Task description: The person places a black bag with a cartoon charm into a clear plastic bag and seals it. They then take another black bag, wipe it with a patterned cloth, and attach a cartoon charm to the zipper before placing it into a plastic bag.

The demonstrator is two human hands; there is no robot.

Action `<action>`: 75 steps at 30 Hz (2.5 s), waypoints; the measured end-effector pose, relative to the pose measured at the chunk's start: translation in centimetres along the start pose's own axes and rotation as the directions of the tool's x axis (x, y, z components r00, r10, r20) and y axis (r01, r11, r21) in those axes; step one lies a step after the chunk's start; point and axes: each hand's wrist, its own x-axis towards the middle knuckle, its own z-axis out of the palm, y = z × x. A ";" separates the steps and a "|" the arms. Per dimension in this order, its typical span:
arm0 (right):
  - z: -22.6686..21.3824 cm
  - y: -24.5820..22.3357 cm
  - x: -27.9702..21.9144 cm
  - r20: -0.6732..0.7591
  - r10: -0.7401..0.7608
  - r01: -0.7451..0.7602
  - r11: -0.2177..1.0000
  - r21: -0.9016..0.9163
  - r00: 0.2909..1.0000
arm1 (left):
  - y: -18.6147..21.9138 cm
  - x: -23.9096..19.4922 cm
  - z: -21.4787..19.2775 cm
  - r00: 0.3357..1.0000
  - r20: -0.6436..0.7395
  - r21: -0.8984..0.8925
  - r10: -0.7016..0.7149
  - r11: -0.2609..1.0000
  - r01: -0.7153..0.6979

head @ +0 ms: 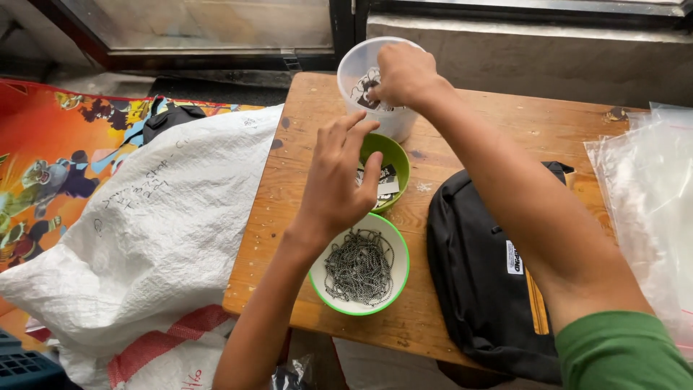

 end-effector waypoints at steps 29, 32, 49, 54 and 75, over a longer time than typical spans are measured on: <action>1.1 23.2 -37.3 -0.148 0.087 0.095 0.448 0.889 0.985 | 15.3 -0.9 18.1 0.908 0.390 -0.785 -0.152 0.460 0.414; 1.0 23.7 -37.0 -0.140 0.108 0.092 0.365 0.927 0.984 | 15.4 -1.0 19.2 0.906 0.418 -0.761 -0.071 0.517 0.392; 4.9 21.3 -36.8 -0.319 -0.040 0.319 0.232 0.919 0.947 | 13.3 -3.8 19.3 0.865 0.501 -0.813 0.008 0.348 0.468; 5.6 21.2 -36.7 -0.333 -0.033 0.332 0.225 0.916 0.942 | 13.7 -3.8 19.0 0.863 0.504 -0.819 0.042 0.341 0.461; 5.1 21.4 -36.9 -0.377 -0.055 0.378 0.248 0.892 0.925 | 14.3 -3.1 18.3 0.869 0.490 -0.805 0.063 0.416 0.423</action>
